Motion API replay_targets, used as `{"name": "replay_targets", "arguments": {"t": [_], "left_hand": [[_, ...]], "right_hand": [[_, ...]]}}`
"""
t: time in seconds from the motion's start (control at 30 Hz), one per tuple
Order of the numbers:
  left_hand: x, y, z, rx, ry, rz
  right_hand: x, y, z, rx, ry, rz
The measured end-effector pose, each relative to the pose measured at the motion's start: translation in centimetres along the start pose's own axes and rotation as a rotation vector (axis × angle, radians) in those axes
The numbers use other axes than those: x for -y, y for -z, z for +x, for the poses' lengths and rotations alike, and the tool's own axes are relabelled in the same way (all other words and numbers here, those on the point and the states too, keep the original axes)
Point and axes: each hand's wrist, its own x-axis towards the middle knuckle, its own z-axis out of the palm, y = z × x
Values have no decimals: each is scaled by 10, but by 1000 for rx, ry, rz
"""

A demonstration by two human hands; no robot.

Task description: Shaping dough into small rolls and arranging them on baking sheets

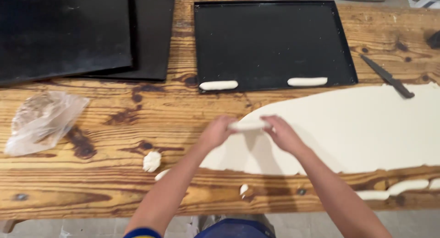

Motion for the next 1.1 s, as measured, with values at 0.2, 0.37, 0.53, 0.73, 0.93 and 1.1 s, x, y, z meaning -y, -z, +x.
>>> {"name": "replay_targets", "arguments": {"t": [0.2,0.37,0.53,0.73,0.93,1.1], "left_hand": [[16,13,175,-49,175,263],[44,4,217,-28,228,404],[29,14,209,-33,207,369],[-7,17,234,18,98,477],[-52,-79,310,90,-81,395],[-37,-137,348,170,-15,378]], "right_hand": [[-139,44,112,-16,21,-73],[-181,37,155,23,-43,-123],[-181,51,160,100,-10,-231],[-217,97,144,147,64,-249],[-280,163,95,171,-112,-299],[-313,152,84,87,-135,-218]]}}
